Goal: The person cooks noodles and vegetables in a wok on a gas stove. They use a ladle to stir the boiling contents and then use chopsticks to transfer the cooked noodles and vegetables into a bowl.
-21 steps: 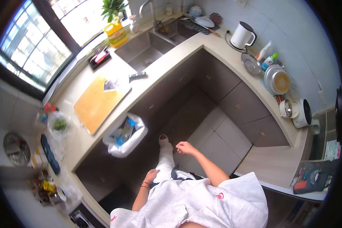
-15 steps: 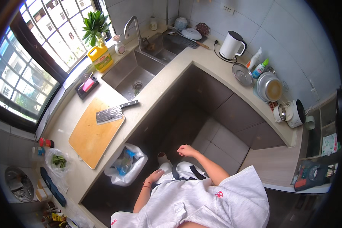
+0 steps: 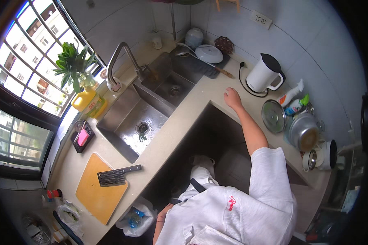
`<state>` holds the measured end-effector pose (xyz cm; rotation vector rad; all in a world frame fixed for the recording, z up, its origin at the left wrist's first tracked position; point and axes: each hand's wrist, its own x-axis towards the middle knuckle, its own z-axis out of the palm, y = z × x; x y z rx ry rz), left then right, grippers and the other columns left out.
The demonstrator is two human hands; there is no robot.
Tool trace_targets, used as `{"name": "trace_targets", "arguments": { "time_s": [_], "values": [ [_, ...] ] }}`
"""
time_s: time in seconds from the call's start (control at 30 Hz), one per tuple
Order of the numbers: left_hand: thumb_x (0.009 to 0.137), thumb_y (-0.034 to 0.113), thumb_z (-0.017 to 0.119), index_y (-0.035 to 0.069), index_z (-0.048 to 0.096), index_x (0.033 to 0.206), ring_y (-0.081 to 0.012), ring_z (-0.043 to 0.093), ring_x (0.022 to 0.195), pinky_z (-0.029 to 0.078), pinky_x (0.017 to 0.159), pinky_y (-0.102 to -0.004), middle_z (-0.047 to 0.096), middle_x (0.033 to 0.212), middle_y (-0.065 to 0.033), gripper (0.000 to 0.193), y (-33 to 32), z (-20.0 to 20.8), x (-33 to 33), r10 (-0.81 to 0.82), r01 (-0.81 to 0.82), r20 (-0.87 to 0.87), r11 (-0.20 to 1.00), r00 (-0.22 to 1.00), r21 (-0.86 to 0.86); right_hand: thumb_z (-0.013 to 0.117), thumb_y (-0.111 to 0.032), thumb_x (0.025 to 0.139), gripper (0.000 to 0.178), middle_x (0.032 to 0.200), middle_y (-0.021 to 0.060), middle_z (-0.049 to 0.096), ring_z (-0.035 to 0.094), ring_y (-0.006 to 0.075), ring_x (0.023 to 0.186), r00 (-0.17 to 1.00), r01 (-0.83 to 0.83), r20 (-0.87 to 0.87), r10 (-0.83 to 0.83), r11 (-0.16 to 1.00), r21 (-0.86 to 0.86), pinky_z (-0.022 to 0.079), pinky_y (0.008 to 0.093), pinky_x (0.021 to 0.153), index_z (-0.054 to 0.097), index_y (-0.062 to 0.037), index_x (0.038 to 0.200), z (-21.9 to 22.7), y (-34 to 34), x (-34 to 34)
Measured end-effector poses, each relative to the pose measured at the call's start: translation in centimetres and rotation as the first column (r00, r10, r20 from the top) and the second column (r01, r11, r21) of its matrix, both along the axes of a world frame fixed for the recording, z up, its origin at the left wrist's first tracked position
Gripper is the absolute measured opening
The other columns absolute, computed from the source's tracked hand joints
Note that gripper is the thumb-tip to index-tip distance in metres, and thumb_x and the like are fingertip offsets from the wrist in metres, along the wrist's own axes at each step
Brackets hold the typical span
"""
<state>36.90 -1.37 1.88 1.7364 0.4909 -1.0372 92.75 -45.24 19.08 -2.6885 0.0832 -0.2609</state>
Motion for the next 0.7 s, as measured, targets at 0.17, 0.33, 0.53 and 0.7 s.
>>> {"name": "trace_targets", "arguments": {
  "time_s": [0.17, 0.33, 0.53, 0.7],
  "values": [
    [0.093, 0.046, 0.048, 0.005, 0.056, 0.129, -0.0347, 0.051, 0.122, 0.039, 0.103, -0.0366, 0.056, 0.129, -0.0208, 0.055, -6.8, 2.8, 3.3, 0.142, -0.139, -0.024, 0.986, 0.99, 0.09, 0.051, -0.02, 0.091, 0.034, 0.119, 0.0197, 0.058, 0.054, 0.0381, 0.112, 0.987, -0.05, -0.154, 0.034, 0.994, -0.1, 0.046, 0.0471, 0.093, 0.053, -0.0013, 0.119, -0.9, -4.0, 13.1],
    [0.092, 0.046, 0.049, 0.005, 0.056, 0.128, -0.0357, 0.052, 0.12, 0.041, 0.101, -0.0374, 0.057, 0.126, -0.0216, 0.055, -11.8, 5.4, 6.2, 0.229, -0.22, -0.044, 0.964, 0.972, 0.149, 0.055, -0.024, 0.094, 0.044, 0.12, 0.0205, 0.056, 0.053, 0.0387, 0.113, 0.949, -0.179, -0.287, 0.128, 0.971, -0.16, 0.045, 0.0459, 0.095, 0.046, 0.0009, 0.129, -3.6, -5.1, 17.9],
    [0.091, 0.046, 0.05, 0.006, 0.057, 0.126, -0.037, 0.054, 0.118, 0.042, 0.099, -0.0384, 0.058, 0.123, -0.0227, 0.054, -17.1, 7.6, 7.7, 0.3, -0.285, -0.058, 0.94, 0.952, 0.186, 0.053, -0.022, 0.096, 0.027, 0.11, 0.0204, 0.055, 0.057, 0.0439, 0.096, 0.922, -0.365, -0.182, 0.342, 0.925, -0.107, 0.047, 0.051, 0.082, 0.048, 0.0006, 0.11, -3.6, -5.2, 17.9],
    [0.09, 0.046, 0.052, 0.006, 0.058, 0.125, -0.0381, 0.055, 0.116, 0.043, 0.098, -0.0392, 0.06, 0.121, -0.0235, 0.054, -19.5, 8.5, 8.0, 0.319, -0.299, -0.073, 0.933, 0.945, 0.202, 0.053, -0.021, 0.096, 0.028, 0.109, 0.0222, 0.055, 0.056, 0.0456, 0.094, 0.913, -0.398, -0.122, 0.39, 0.916, -0.049, 0.047, 0.0519, 0.08, 0.047, 0.001, 0.113, -4.7, -5.8, 16.5]
  ]
}}
